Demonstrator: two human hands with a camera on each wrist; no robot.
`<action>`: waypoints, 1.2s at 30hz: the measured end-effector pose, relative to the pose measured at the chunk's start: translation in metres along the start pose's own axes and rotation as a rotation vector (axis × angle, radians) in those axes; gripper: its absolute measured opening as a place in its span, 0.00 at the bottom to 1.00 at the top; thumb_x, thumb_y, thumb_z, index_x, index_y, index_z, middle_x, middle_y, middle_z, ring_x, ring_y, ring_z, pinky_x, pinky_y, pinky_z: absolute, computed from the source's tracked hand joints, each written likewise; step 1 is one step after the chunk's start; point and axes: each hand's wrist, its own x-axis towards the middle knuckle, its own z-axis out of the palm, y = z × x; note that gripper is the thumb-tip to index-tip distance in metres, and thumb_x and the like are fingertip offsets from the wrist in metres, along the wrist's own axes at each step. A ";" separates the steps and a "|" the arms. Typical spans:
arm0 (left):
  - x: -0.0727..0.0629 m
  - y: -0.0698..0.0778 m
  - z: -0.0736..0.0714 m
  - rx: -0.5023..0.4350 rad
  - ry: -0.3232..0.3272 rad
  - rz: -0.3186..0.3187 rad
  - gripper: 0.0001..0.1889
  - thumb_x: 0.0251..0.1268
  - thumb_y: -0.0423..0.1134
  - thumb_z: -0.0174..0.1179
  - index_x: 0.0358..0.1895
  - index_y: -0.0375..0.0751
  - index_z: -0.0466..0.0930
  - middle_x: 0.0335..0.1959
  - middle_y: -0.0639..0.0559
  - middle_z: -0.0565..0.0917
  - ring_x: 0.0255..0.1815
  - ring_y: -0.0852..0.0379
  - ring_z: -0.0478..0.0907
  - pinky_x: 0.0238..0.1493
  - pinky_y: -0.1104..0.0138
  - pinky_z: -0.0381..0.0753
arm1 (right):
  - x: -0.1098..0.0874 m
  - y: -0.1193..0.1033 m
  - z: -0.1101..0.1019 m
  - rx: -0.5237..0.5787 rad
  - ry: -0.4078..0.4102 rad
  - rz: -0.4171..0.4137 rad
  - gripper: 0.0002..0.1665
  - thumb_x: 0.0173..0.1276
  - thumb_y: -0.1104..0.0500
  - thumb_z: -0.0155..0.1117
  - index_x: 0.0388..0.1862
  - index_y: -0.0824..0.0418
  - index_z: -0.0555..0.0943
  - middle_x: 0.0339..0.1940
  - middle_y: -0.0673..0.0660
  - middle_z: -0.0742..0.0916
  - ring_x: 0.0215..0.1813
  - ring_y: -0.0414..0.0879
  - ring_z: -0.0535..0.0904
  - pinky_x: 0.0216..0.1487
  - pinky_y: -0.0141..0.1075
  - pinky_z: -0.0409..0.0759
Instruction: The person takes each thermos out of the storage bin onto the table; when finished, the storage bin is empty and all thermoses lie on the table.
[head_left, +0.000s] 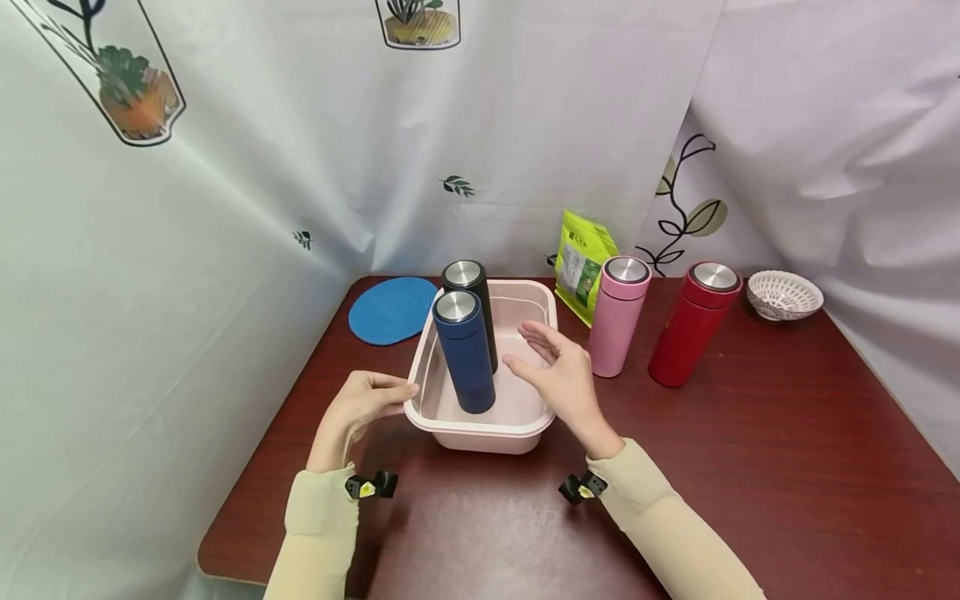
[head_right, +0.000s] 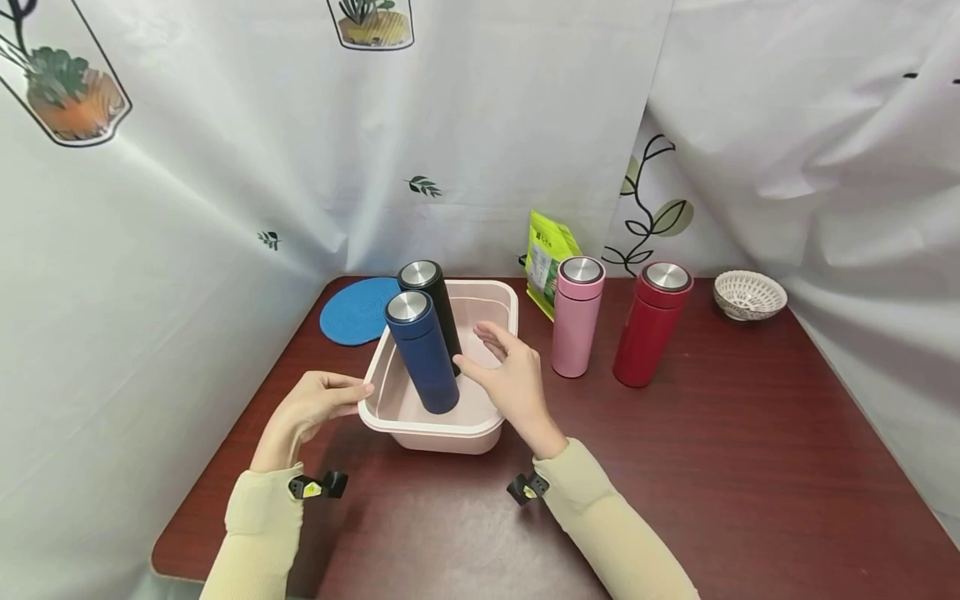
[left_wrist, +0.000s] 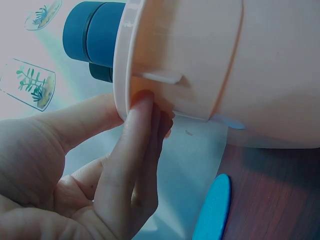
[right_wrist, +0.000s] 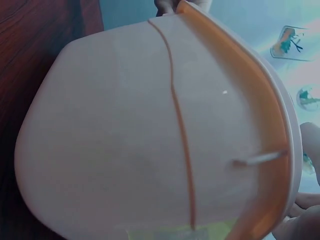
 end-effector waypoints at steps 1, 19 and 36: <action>0.000 0.000 0.000 0.004 0.000 0.001 0.21 0.60 0.34 0.68 0.51 0.19 0.79 0.40 0.39 0.86 0.34 0.57 0.85 0.45 0.61 0.87 | 0.000 -0.001 0.001 0.000 -0.007 0.003 0.34 0.52 0.61 0.80 0.59 0.64 0.79 0.55 0.61 0.85 0.60 0.49 0.81 0.62 0.32 0.78; 0.001 -0.001 -0.001 -0.005 0.000 0.006 0.21 0.60 0.34 0.68 0.51 0.19 0.79 0.39 0.40 0.86 0.34 0.57 0.85 0.47 0.58 0.86 | 0.003 -0.011 0.033 -0.061 -0.114 0.025 0.40 0.55 0.60 0.78 0.66 0.66 0.74 0.63 0.59 0.81 0.66 0.49 0.76 0.66 0.33 0.74; 0.002 0.000 -0.001 0.017 -0.002 -0.002 0.21 0.61 0.35 0.67 0.52 0.21 0.80 0.41 0.37 0.86 0.34 0.56 0.86 0.49 0.56 0.86 | 0.012 -0.015 0.055 -0.248 -0.124 0.030 0.45 0.54 0.52 0.79 0.68 0.64 0.71 0.62 0.62 0.81 0.62 0.54 0.79 0.62 0.47 0.79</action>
